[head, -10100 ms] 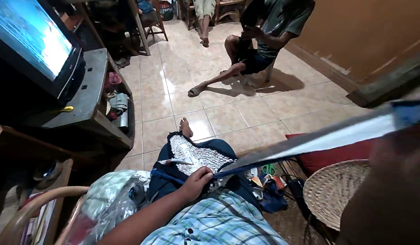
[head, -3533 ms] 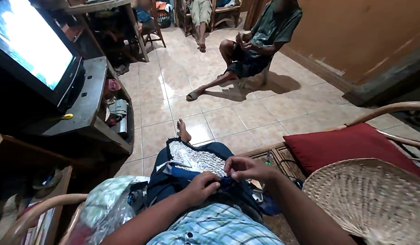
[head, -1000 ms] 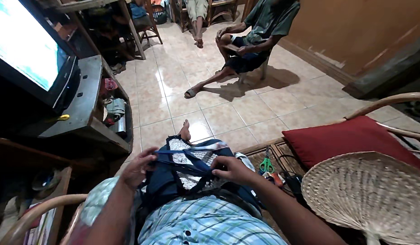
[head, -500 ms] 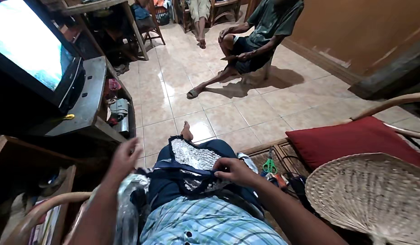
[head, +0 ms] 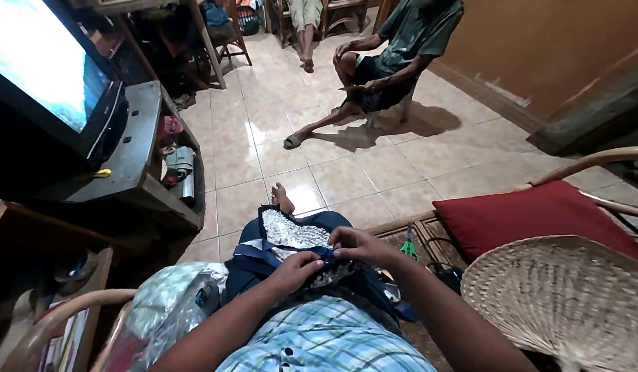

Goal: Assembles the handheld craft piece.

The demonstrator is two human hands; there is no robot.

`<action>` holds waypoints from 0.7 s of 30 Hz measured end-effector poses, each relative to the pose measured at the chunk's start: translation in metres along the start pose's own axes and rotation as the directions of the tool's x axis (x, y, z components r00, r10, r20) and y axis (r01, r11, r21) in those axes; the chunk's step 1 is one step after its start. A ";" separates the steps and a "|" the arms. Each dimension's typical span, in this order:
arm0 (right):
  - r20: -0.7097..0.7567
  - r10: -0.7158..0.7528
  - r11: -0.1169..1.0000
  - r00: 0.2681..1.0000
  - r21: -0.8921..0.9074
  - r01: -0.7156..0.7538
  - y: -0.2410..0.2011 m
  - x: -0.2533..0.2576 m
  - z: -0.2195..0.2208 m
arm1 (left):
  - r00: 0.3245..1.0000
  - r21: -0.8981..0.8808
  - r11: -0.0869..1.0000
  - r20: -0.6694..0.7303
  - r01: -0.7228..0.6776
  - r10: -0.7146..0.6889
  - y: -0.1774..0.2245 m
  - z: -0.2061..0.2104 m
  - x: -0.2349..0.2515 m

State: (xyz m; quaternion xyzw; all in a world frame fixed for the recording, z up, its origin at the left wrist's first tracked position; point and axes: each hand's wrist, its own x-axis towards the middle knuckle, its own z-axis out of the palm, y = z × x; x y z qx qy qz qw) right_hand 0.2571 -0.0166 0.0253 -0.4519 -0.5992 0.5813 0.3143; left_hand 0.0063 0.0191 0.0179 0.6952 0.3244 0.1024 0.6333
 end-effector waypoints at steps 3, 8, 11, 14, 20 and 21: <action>0.103 -0.005 0.994 0.995 -0.112 0.016 -0.001 0.002 -0.015 | 0.999 -0.063 0.998 -0.044 0.027 -0.030 -0.001 0.002 -0.002; 0.070 0.064 0.771 0.995 -0.636 -0.005 -0.026 0.008 -0.015 | 0.993 -0.126 0.989 -0.073 0.079 -0.088 -0.001 0.005 -0.003; -0.155 -0.061 0.730 0.986 -0.680 -0.062 -0.030 0.010 0.005 | 0.989 -0.160 0.981 -0.078 0.111 -0.124 0.001 0.005 -0.004; -0.288 -0.207 0.784 0.935 -0.621 -0.018 -0.026 0.011 0.027 | 0.987 -0.171 0.977 -0.076 0.125 -0.139 0.002 0.005 -0.004; -0.114 -0.007 0.875 0.993 -0.481 -0.049 -0.033 0.002 0.039 | 0.987 -0.135 0.987 -0.123 0.082 -0.099 -0.005 0.006 -0.004; -0.099 0.006 0.868 0.995 -0.493 -0.054 -0.035 0.000 0.040 | 0.987 -0.128 0.988 -0.128 0.083 -0.100 -0.006 0.007 -0.004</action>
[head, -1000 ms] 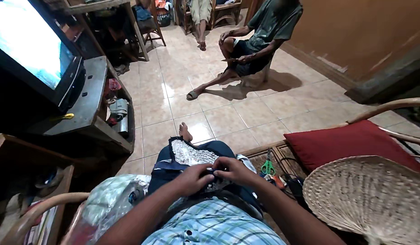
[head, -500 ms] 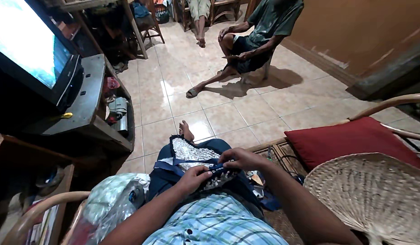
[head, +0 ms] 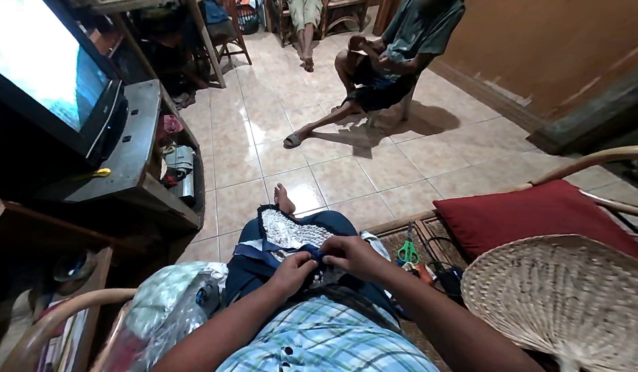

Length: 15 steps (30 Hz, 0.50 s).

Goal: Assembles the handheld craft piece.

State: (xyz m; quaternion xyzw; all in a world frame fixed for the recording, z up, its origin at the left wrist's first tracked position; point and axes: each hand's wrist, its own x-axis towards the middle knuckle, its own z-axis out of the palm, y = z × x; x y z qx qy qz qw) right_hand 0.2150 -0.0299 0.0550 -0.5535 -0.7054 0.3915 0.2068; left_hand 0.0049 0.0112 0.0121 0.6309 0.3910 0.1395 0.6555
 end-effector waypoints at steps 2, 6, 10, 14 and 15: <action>0.031 -0.007 0.999 0.999 -0.045 0.009 -0.003 -0.004 -0.001 | 1.000 0.006 1.000 -0.008 0.005 -0.005 -0.002 0.001 0.001; -0.050 -0.137 0.978 0.989 -0.166 0.127 -0.005 -0.009 0.010 | 1.000 0.026 1.000 -0.018 0.011 -0.010 0.001 0.003 0.000; -0.260 -0.457 0.869 0.851 -0.335 0.364 0.012 -0.006 0.036 | 0.999 -0.029 0.999 -0.037 -0.040 0.039 -0.004 0.003 0.002; -0.429 -0.469 0.878 0.772 -0.318 0.357 0.017 -0.005 0.050 | 0.995 0.028 0.996 -0.047 -0.086 0.087 0.000 0.004 -0.003; -0.461 -0.427 0.902 0.778 -0.273 0.333 0.016 -0.007 0.051 | 0.995 0.047 0.995 -0.041 -0.092 0.093 0.001 0.004 -0.004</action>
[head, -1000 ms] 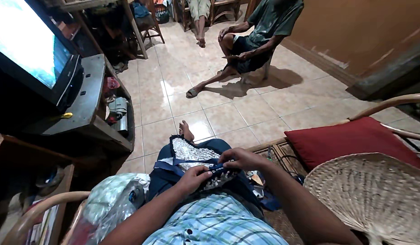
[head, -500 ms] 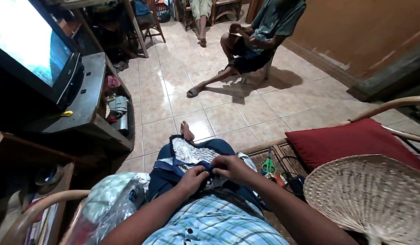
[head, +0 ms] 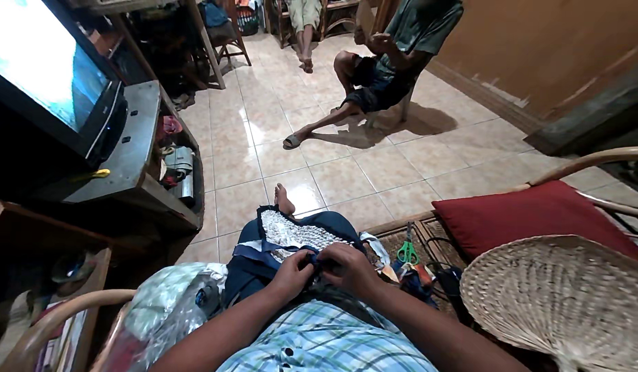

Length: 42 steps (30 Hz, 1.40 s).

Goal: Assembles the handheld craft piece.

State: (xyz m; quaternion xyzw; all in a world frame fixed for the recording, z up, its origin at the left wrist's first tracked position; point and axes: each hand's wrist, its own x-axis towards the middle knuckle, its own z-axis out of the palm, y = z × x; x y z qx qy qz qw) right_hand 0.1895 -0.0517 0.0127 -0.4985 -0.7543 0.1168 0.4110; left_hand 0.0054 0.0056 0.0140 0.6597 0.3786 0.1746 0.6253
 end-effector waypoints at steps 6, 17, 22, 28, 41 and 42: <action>0.009 0.230 0.969 0.973 0.093 -0.230 -0.006 -0.001 -0.003 | 0.995 -0.051 0.993 0.003 -0.103 0.103 -0.007 0.000 -0.001; 0.006 0.173 0.983 0.985 0.056 -0.173 -0.003 -0.005 -0.002 | 0.994 0.051 0.994 -0.061 -0.093 0.096 -0.005 0.008 0.003; -0.030 0.165 0.986 0.986 0.044 -0.163 0.001 -0.012 0.004 | 0.998 0.042 0.997 -0.022 -0.059 0.060 -0.003 0.007 0.003; 0.007 0.146 0.983 0.989 0.115 -0.146 0.005 -0.015 -0.002 | 0.982 -0.320 0.928 0.089 0.188 -0.168 -0.002 0.005 -0.002; 0.033 0.316 0.945 0.948 0.074 -0.317 -0.012 -0.011 -0.001 | 0.948 0.277 0.928 -0.125 -0.250 0.292 -0.010 0.009 -0.003; 0.005 0.322 0.943 0.947 0.089 -0.321 -0.013 -0.011 0.001 | 0.946 0.299 0.922 -0.130 -0.247 0.296 -0.009 0.010 -0.003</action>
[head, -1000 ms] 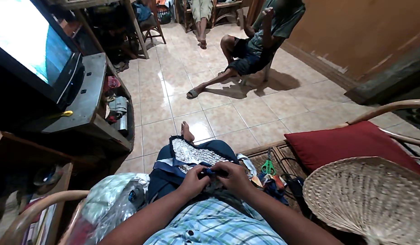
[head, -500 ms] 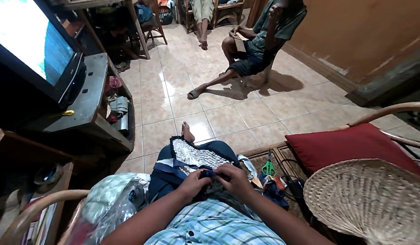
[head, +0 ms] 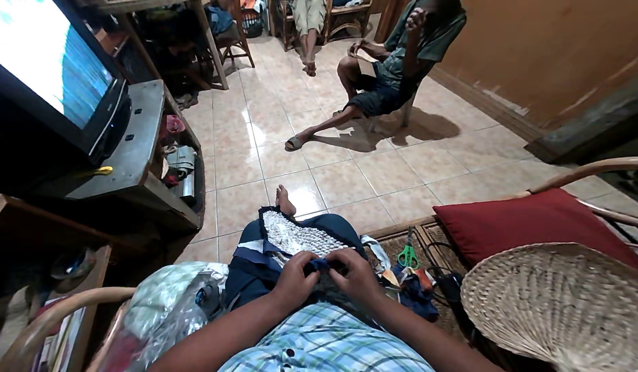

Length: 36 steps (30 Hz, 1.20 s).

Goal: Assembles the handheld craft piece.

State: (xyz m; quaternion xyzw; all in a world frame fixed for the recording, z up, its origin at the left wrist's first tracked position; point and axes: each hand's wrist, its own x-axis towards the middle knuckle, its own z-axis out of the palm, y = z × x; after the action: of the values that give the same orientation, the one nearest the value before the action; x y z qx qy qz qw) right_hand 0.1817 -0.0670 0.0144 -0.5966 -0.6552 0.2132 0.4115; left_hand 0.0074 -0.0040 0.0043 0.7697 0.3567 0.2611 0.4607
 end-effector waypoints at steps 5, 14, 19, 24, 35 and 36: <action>-0.072 0.009 0.996 0.997 0.086 -0.003 0.004 -0.002 0.011 | 0.999 0.111 0.993 -0.032 0.025 -0.022 0.006 0.001 -0.001; -0.092 -0.016 0.974 0.996 0.222 0.036 0.017 -0.003 0.017 | 0.957 -0.096 0.961 0.154 0.261 -0.245 0.007 -0.007 0.007; -0.087 -0.088 0.980 0.992 0.171 0.102 0.017 -0.004 0.015 | 0.912 -0.311 0.862 0.220 0.401 -0.346 0.000 -0.006 0.007; 0.042 0.012 0.982 0.999 0.190 -0.020 0.016 0.006 0.004 | 0.869 -0.509 0.705 0.255 0.493 -0.424 0.001 -0.007 0.007; -0.131 -0.319 0.934 0.939 -0.211 0.288 0.039 0.000 0.017 | 0.791 -0.673 0.443 0.381 0.593 -0.479 -0.006 -0.009 0.007; -0.139 -0.352 0.911 0.926 -0.278 0.304 0.039 -0.002 0.019 | 0.794 -0.673 0.451 0.370 0.587 -0.482 -0.008 -0.008 0.007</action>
State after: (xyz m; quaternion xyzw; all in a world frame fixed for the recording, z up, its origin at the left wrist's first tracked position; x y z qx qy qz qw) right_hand 0.1899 -0.0575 -0.0271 -0.5422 -0.7266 -0.0007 0.4220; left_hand 0.0037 0.0084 0.0012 0.3648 0.4066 0.1780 0.8185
